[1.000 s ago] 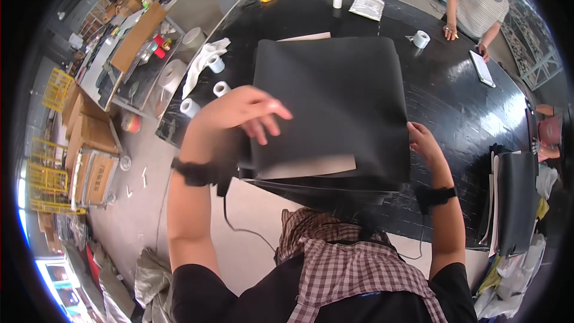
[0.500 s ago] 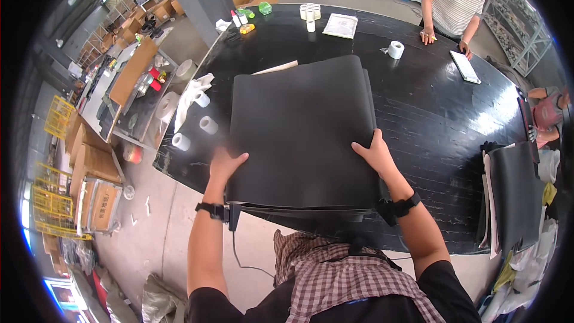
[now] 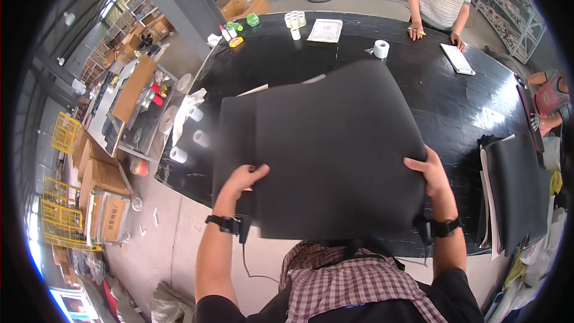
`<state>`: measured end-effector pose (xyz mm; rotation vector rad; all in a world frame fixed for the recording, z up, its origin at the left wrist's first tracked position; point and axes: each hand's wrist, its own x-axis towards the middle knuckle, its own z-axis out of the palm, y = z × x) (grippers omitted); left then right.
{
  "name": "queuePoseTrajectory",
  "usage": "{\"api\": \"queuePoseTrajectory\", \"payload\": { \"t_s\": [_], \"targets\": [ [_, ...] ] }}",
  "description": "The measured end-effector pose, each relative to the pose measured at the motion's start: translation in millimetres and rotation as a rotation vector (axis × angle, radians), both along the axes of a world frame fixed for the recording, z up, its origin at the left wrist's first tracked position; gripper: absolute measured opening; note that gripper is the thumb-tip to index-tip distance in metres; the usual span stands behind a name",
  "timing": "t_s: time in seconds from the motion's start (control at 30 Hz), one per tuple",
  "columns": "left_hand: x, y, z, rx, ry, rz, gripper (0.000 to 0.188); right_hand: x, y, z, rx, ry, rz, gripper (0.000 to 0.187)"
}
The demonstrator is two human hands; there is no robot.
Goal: The person organizes black foam sheets on a table by flipping them over and stacking them into separate piles.
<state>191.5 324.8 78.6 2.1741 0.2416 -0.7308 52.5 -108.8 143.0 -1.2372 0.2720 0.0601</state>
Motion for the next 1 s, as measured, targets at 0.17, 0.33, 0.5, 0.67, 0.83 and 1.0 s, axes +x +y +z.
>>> {"api": "queuePoseTrajectory", "payload": {
  "t_s": [0.17, 0.33, 0.5, 0.67, 0.83, 1.0],
  "targets": [
    [1.2, -76.6, 8.2, 0.042, -0.135, -0.109, 0.079, -27.0, -49.1, -74.2, -0.019, 0.39, -0.151, 0.06],
    [23.7, -44.1, -17.4, 0.829, -0.534, -0.391, 0.07, -4.2, -28.4, -126.4, -0.088, 0.089, -0.195, 0.052],
    [-0.1, -105.2, 9.2, -0.308, -0.148, 0.144, 0.053, -37.4, -18.3, -79.0, -0.742, -0.331, -0.342, 0.051],
    [-13.6, -182.2, 56.6, -0.328, -0.237, -0.05, 0.044, -88.5, -34.0, -23.4, -0.817, -0.345, -0.36, 0.042],
    [-36.3, -319.7, 97.4, -0.632, -0.299, -0.222, 0.043, -155.1, -130.9, 23.2, -1.124, -0.388, -0.682, 0.037],
    [-45.5, -498.6, 129.2, -0.986, -0.247, -0.626, 0.042, -252.7, -224.7, 68.5, -0.964, -0.082, -1.08, 0.027]
  ]
}}
